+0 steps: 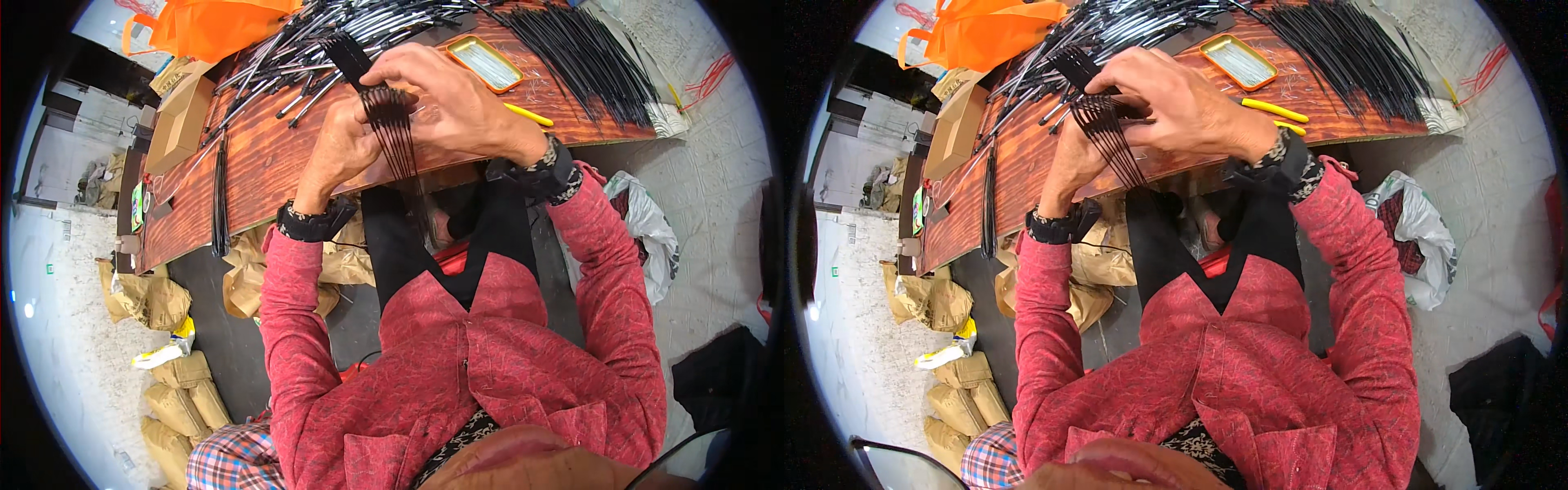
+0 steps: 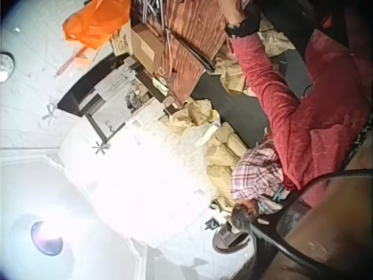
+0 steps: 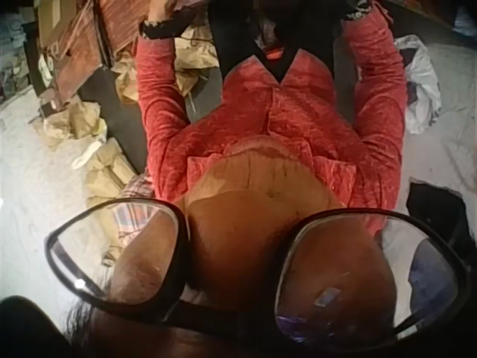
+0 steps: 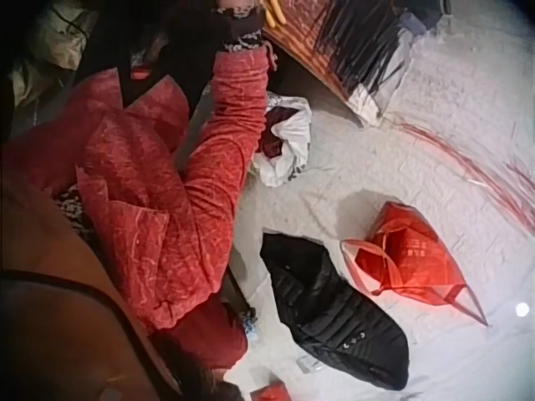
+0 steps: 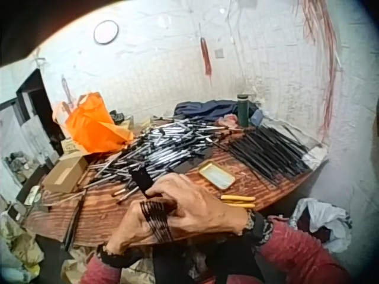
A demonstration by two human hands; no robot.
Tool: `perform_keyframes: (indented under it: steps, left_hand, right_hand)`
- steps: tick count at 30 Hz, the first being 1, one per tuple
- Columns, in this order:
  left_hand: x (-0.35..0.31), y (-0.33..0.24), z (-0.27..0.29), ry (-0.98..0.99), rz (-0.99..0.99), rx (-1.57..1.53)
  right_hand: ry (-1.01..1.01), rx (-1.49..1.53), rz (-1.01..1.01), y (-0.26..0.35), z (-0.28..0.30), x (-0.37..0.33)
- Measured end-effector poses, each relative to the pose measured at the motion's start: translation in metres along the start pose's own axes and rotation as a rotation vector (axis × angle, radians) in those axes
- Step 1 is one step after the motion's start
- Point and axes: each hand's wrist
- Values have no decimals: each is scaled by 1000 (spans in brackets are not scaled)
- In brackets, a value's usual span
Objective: The recorder is aligning bundles of black wires into a fixture and using wire cutters to trim them to a specific length.
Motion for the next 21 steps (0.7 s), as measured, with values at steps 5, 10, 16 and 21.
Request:
perform_keyframes:
  steps: [5, 10, 16, 21]
  left_hand:
    - [-4, -9, 4, 61, 97, -88]
    - [-4, -18, -4, 137, -47, 180]
    - [-18, -11, -9, -80, -69, 208]
    - [-16, -10, -14, -275, -73, 91]
  right_hand:
    - [-66, 587, -342, -16, 8, -10]
    - [94, 803, -616, -31, -9, -5]
    - [19, 943, -506, -9, -23, 5]
    - [-152, 880, -483, -2, -25, 13]
Point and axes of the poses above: each hand's wrist, its own x-axis towards the middle knuckle, its own z-axis out of the back of the hand, y = z × x, and after that the axes turned 12 degrees about x, right-handed
